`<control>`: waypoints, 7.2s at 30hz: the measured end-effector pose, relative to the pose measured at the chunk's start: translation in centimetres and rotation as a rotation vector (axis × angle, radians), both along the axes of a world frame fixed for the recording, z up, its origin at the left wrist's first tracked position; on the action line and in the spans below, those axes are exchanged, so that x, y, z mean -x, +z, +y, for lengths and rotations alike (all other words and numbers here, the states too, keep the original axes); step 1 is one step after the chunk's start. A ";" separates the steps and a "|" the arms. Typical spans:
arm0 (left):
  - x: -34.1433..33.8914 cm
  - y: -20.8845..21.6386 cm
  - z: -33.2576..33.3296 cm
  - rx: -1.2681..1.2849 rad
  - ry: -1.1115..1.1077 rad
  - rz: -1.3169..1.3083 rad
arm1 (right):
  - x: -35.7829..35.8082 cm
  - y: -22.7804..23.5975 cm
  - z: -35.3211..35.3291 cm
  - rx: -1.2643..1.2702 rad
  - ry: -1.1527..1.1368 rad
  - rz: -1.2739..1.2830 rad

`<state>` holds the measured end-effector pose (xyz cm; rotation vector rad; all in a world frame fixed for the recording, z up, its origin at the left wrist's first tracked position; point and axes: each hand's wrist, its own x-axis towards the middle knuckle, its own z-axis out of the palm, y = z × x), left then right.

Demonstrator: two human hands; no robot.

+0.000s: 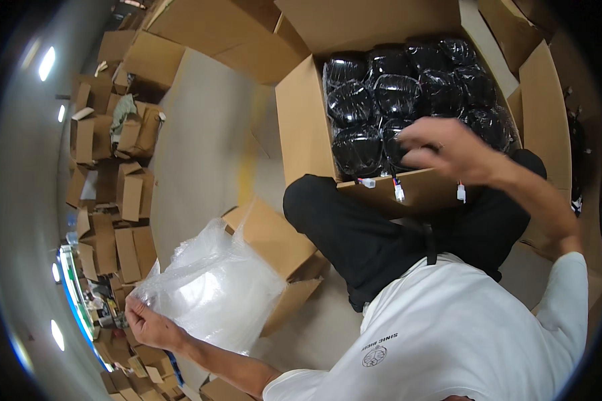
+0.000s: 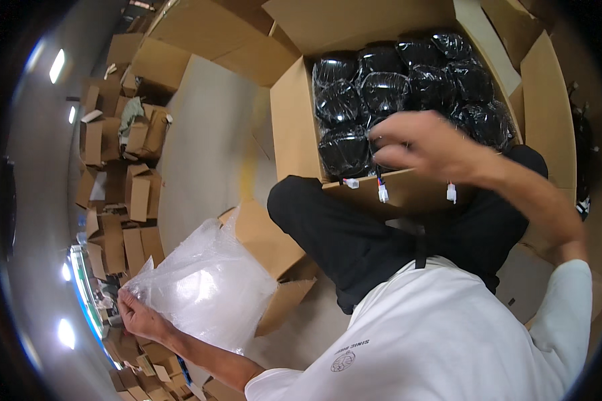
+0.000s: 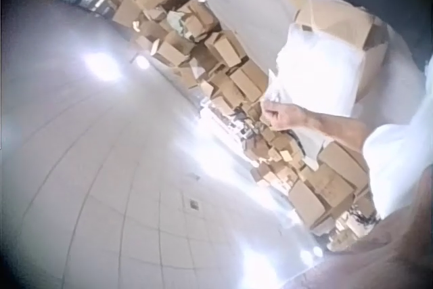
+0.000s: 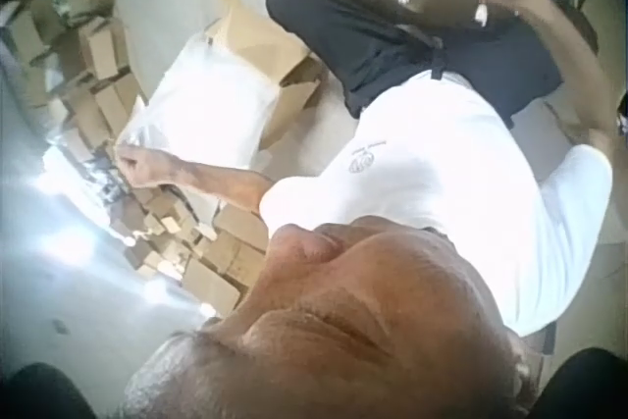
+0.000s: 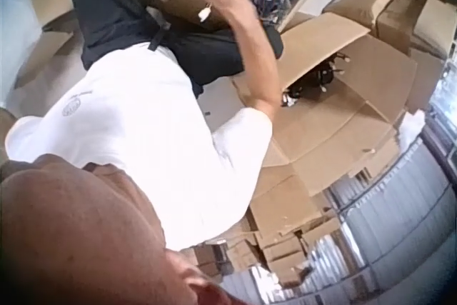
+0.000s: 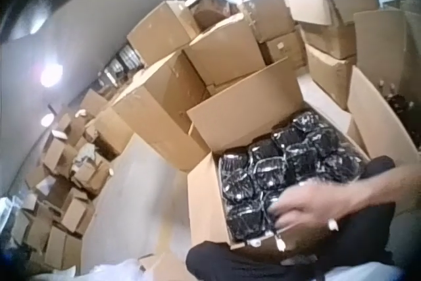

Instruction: The person packs electronic products into cardboard boxes by wrapping them in bubble wrap, sealing the boxes with a tape dispenser, and labeling them with a marker.

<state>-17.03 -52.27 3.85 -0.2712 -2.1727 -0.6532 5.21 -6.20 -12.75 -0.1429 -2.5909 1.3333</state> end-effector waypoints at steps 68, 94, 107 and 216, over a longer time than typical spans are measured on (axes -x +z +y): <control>9.1 -2.5 38.1 0.597 -1.087 -0.226 | -6.2 14.7 23.4 -0.544 -0.311 -0.257; 15.9 -1.9 47.0 0.485 -1.139 -0.365 | -3.4 14.0 33.0 -0.352 -0.543 -0.222; 8.9 -22.5 60.9 0.715 -1.159 0.285 | 8.8 0.0 45.0 -0.755 -0.924 -0.213; 6.9 -24.3 33.2 0.560 -1.115 -0.481 | -37.4 -30.1 27.2 -0.454 -0.736 -0.923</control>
